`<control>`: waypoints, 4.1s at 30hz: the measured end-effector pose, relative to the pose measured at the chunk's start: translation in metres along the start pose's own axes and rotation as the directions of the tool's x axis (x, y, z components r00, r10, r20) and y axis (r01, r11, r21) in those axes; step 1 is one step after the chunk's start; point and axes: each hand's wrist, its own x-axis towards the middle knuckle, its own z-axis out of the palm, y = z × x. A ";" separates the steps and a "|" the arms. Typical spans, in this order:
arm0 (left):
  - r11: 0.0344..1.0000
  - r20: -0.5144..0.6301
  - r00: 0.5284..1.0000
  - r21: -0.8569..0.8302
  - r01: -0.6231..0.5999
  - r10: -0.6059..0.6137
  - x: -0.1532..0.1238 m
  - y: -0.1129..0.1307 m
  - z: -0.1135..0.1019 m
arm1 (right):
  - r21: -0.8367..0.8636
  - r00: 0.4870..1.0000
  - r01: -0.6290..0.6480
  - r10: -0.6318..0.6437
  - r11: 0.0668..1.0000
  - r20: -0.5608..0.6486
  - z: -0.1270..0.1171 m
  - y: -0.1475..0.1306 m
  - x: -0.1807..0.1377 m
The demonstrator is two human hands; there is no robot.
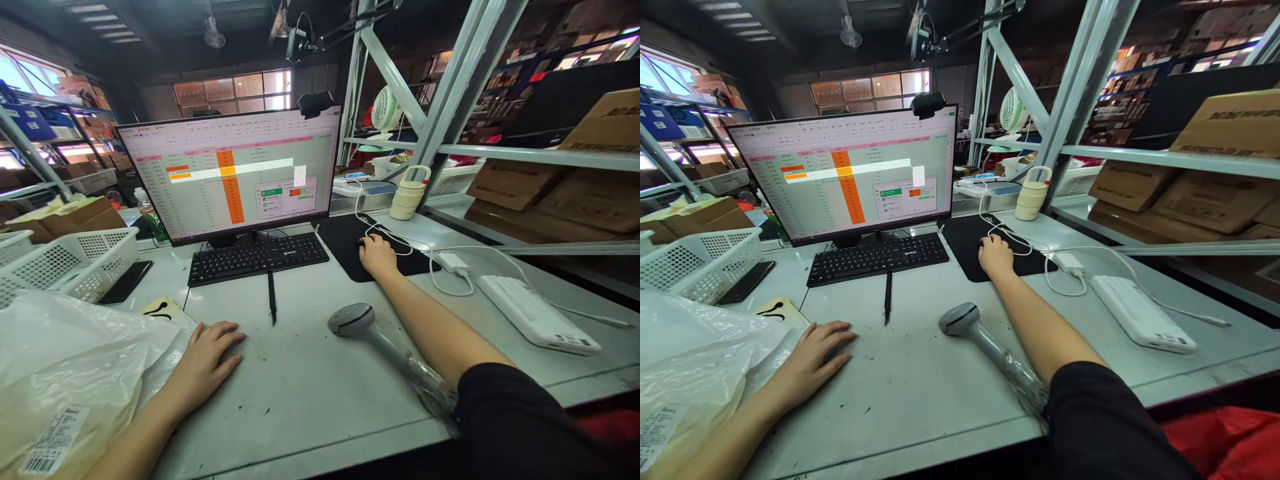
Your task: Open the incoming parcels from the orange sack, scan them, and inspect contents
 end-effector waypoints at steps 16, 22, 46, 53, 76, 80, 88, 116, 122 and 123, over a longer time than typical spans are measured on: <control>0.999 0.051 0.998 -0.008 0.034 -0.034 0.001 0.010 -0.008 | 0.032 0.999 0.014 -0.013 0.999 -0.040 -0.008 -0.003 -0.004; 0.999 0.078 0.996 -0.014 0.045 -0.044 0.002 0.017 -0.013 | 0.013 0.998 0.031 -0.030 0.999 -0.056 -0.001 0.001 -0.001; 0.998 0.101 0.993 -0.001 0.061 -0.060 0.002 0.012 -0.011 | 0.031 1.000 0.003 -0.003 1.000 -0.025 -0.003 -0.001 -0.002; 0.999 0.081 0.995 -0.005 0.054 -0.054 0.002 0.009 -0.009 | 0.038 0.999 0.011 -0.010 0.999 -0.035 -0.002 -0.002 -0.002; 1.000 0.040 0.999 -0.003 -0.004 0.004 0.000 0.003 -0.006 | 0.000 0.999 -0.016 0.016 1.000 0.031 -0.005 0.002 -0.005; 1.000 0.037 0.999 0.006 -0.002 0.001 0.000 0.000 -0.004 | 0.001 0.999 -0.021 0.021 1.000 0.031 -0.006 0.001 -0.006; 1.000 0.044 0.999 0.008 0.004 -0.005 -0.001 0.000 -0.003 | 0.013 0.999 -0.038 0.038 0.999 0.032 -0.010 -0.002 -0.008; 1.000 0.021 1.000 -0.009 0.011 -0.011 0.000 0.005 -0.006 | 0.011 0.999 0.020 -0.020 1.000 0.050 -0.017 -0.006 -0.011; 0.998 0.061 0.997 -0.038 0.040 -0.038 0.000 0.019 -0.015 | -0.016 0.998 0.062 -0.061 0.998 0.025 -0.007 -0.001 -0.004; 0.998 0.066 0.997 -0.042 0.046 -0.043 0.001 0.021 -0.016 | -0.011 0.997 0.069 -0.069 0.998 0.027 -0.005 -0.001 -0.002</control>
